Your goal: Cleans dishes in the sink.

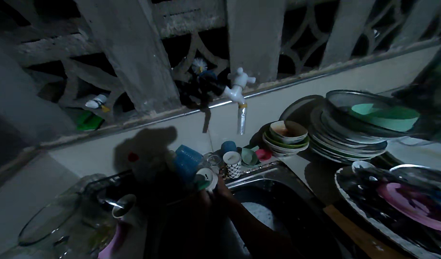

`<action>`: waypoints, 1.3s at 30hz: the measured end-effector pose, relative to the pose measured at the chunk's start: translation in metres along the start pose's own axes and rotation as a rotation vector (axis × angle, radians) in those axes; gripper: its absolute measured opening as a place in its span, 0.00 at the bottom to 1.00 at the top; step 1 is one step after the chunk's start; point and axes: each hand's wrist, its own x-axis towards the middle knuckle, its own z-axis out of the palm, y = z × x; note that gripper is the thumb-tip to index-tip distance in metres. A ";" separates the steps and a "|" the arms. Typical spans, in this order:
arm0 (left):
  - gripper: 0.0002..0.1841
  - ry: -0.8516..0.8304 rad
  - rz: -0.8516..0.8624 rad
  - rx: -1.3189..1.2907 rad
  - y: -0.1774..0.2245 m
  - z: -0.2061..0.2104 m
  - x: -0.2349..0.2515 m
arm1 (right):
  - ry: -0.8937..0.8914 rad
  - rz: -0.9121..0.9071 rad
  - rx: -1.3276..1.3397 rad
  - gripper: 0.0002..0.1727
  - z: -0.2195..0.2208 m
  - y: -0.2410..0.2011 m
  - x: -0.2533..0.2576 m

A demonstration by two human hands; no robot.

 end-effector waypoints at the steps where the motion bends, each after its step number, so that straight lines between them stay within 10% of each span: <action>1: 0.13 0.115 0.106 -0.103 -0.012 0.011 0.005 | 0.021 -0.023 -0.003 0.30 0.005 -0.004 -0.005; 13: 0.19 -0.070 -0.039 -0.277 0.019 0.037 0.012 | -0.021 -0.014 -0.362 0.21 -0.012 -0.042 -0.008; 17: 0.15 -0.058 -0.103 -0.191 0.030 0.046 0.017 | -0.139 0.028 -0.977 0.23 -0.027 -0.072 0.001; 22: 0.30 -0.083 -0.035 -0.202 -0.027 0.069 0.061 | 0.062 0.077 -1.130 0.29 -0.058 -0.070 0.047; 29: 0.11 -0.127 -0.077 -0.238 -0.035 0.063 0.064 | -0.059 -0.165 -1.133 0.25 -0.087 -0.060 0.036; 33: 0.12 -0.049 0.104 -0.307 -0.050 0.052 0.057 | -0.144 -0.474 -1.357 0.21 -0.128 -0.001 -0.007; 39: 0.17 0.105 0.416 -0.357 -0.055 0.058 0.025 | -0.132 -0.134 -1.403 0.35 -0.197 0.049 -0.099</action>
